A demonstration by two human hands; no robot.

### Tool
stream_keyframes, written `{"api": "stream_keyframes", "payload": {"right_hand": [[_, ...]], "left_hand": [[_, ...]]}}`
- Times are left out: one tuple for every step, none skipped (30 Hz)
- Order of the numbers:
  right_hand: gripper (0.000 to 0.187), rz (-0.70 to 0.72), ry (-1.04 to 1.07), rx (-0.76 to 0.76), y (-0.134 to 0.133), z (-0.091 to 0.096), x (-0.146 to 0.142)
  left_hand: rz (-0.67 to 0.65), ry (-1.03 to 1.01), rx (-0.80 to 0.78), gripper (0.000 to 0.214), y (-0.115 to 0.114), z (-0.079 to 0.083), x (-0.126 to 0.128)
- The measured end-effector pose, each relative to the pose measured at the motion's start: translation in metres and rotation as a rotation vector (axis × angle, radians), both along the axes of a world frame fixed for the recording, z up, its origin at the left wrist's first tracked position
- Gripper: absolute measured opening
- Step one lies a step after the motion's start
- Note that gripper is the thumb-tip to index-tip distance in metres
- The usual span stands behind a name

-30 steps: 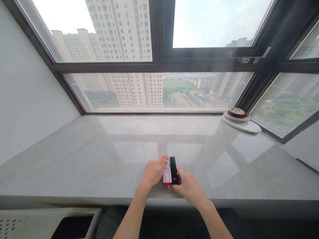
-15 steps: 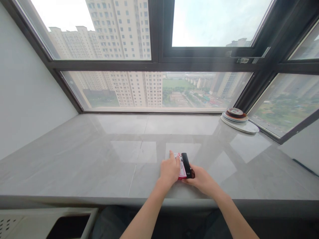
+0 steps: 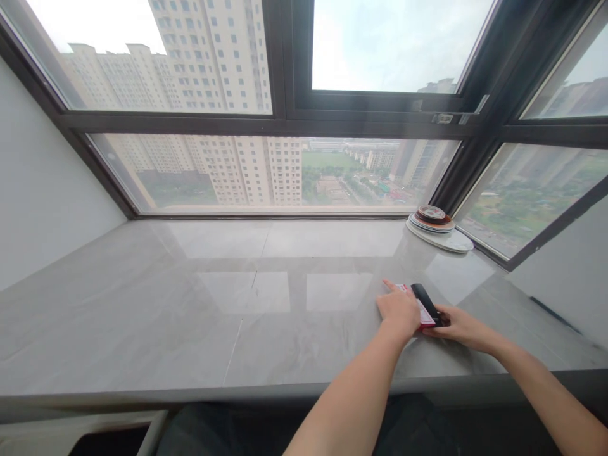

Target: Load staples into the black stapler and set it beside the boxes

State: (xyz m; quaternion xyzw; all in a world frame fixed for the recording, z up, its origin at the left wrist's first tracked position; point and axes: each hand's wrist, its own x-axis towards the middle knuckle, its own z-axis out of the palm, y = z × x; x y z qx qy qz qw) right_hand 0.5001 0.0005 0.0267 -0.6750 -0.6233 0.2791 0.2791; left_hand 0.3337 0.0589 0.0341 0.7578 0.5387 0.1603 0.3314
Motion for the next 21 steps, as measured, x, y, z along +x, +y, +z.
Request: {"api": "stream_keyframes", "payload": {"right_hand": [[0.067,0.079,0.082,-0.103,0.001,0.001,0.002],[0.074,0.127,0.139,-0.172,0.001,0.002,0.004],[0.085,0.144,0.160,-0.209,0.000,0.003,0.007],[0.096,0.118,0.138,-0.203,-0.003,0.003,0.010],[0.107,0.078,0.093,-0.185,-0.007,0.002,0.014],[0.115,0.032,0.043,-0.156,-0.013,0.003,0.016],[0.120,-0.018,-0.005,-0.112,-0.022,0.003,0.016],[0.120,-0.070,-0.044,-0.050,-0.031,0.005,0.013],[0.116,-0.118,-0.069,0.025,-0.042,0.006,0.005],[0.107,-0.165,-0.089,0.113,-0.053,0.009,-0.007],[0.095,-0.186,-0.097,0.189,-0.063,0.011,-0.023],[0.081,-0.185,-0.094,0.243,-0.071,0.012,-0.043],[0.070,-0.159,-0.088,0.266,-0.077,0.013,-0.065],[0.063,-0.092,-0.084,0.258,-0.079,0.012,-0.089],[0.058,-0.011,-0.082,0.235,-0.078,0.010,-0.111],[0.054,0.078,-0.088,0.204,-0.073,0.007,-0.133],[0.052,0.174,-0.113,0.187,-0.065,0.003,-0.151],[0.053,0.266,-0.163,0.182,-0.055,-0.002,-0.168],[0.057,0.326,-0.236,0.189,-0.044,-0.007,-0.181],[0.062,0.366,-0.323,0.182,-0.034,-0.013,-0.192],[0.063,0.362,-0.401,0.172,-0.024,-0.018,-0.201]], "left_hand": [[-0.007,-0.019,0.003,0.082,0.000,-0.001,0.001],[-0.015,-0.039,0.006,0.084,0.001,-0.002,-0.001],[-0.022,-0.057,0.009,0.085,0.001,-0.003,-0.005],[-0.027,-0.071,0.011,0.086,0.000,-0.005,-0.012],[-0.031,-0.086,0.011,0.086,-0.002,-0.007,-0.022],[-0.036,-0.108,0.011,0.086,-0.004,-0.009,-0.034],[-0.039,-0.130,0.013,0.084,-0.007,-0.012,-0.051],[-0.049,-0.182,0.021,0.081,-0.011,-0.015,-0.070],[-0.059,-0.240,0.038,0.077,-0.016,-0.019,-0.092],[-0.061,-0.285,0.062,0.070,-0.021,-0.022,-0.116],[-0.055,-0.307,0.087,0.063,-0.026,-0.026,-0.143],[-0.044,-0.314,0.109,0.057,-0.031,-0.029,-0.170],[-0.013,-0.318,0.141,0.052,-0.036,-0.031,-0.199],[0.030,-0.310,0.172,0.048,-0.040,-0.033,-0.226],[0.091,-0.280,0.214,0.045,-0.044,-0.035,-0.253],[0.153,-0.224,0.277,0.043,-0.047,-0.037,-0.279],[0.203,-0.142,0.352,0.041,-0.049,-0.038,-0.301],[0.244,-0.039,0.421,0.039,-0.051,-0.040,-0.320],[0.276,0.080,0.471,0.039,-0.053,-0.042,-0.335],[0.304,0.188,0.505,0.041,-0.054,-0.043,-0.345],[0.312,0.278,0.531,0.043,-0.055,-0.044,-0.351]]}}
